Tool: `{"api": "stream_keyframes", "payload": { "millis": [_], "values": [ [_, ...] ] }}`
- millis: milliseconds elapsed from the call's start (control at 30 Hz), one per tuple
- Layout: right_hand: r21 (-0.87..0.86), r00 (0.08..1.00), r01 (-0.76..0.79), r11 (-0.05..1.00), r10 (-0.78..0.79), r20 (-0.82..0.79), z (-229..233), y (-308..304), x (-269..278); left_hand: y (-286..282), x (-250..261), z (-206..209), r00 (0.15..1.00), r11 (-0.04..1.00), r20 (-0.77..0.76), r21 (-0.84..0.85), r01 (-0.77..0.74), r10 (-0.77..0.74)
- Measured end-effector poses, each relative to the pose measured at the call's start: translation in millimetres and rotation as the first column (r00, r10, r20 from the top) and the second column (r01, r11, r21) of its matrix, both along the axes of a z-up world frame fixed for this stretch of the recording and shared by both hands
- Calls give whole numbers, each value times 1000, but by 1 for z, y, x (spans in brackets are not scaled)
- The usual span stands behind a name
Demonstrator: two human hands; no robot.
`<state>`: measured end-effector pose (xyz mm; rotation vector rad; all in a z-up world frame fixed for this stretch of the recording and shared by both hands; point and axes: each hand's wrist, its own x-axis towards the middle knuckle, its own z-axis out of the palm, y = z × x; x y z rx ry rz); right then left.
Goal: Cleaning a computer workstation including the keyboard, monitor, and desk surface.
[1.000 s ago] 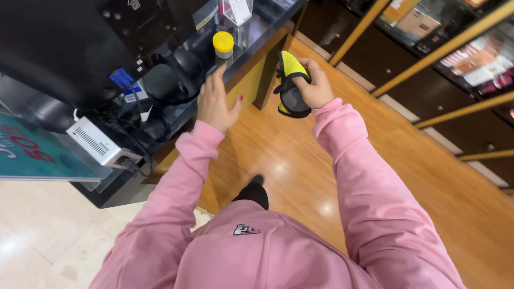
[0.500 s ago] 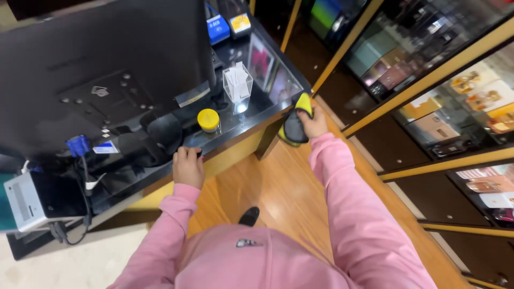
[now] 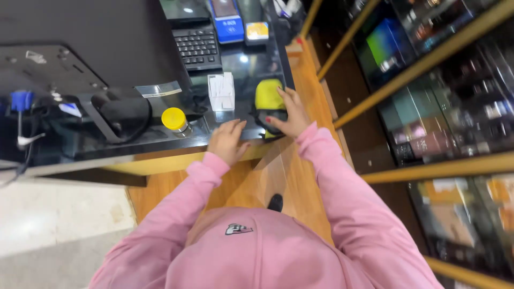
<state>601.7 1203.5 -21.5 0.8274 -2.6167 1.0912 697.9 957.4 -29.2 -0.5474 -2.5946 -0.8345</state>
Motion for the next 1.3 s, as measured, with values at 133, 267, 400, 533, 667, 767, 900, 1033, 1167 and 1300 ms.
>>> {"api": "stream_keyframes", "payload": {
  "millis": [133, 267, 400, 533, 667, 767, 900, 1033, 1167, 1300],
  "values": [
    [-71, 998, 46, 996, -49, -34, -69, 62, -40, 33, -20, -44, 967, 970, 131, -139, -200, 219],
    [-109, 928, 198, 974, -150, 342, -193, 113, -45, 41, -4, -75, 963, 964, 103, -120, -236, 248],
    [-220, 824, 126, 967, 22, 566, -199, 100, -40, 47, -11, -66, 945, 946, 105, -136, -295, 310],
    [-203, 853, 17, 979, 92, 514, -158, 98, -35, 51, -8, -65, 932, 934, 103, -128, -335, 348],
    [-137, 821, -92, 986, 152, 550, -149, 107, -44, 54, -8, -66, 924, 929, 114, -118, -351, 364],
    [-171, 782, -139, 975, 214, 586, -147, 108, -45, 52, -7, -68, 925, 932, 128, -115, -344, 357],
    [-220, 795, -209, 953, 296, 529, -157, 115, -48, 51, -12, -60, 925, 939, 169, -102, -328, 341],
    [-300, 774, -236, 924, 365, 516, -142, 109, -49, 48, -15, -66, 916, 934, 192, -135, -330, 351],
    [-169, 747, -177, 970, 244, 619, -138, 108, -51, 47, -19, -52, 921, 938, 198, -161, -308, 336],
    [65, 644, -153, 986, 49, 764, -130, 106, -58, 48, -24, -55, 910, 935, 231, -174, -310, 345]
  ]
}}
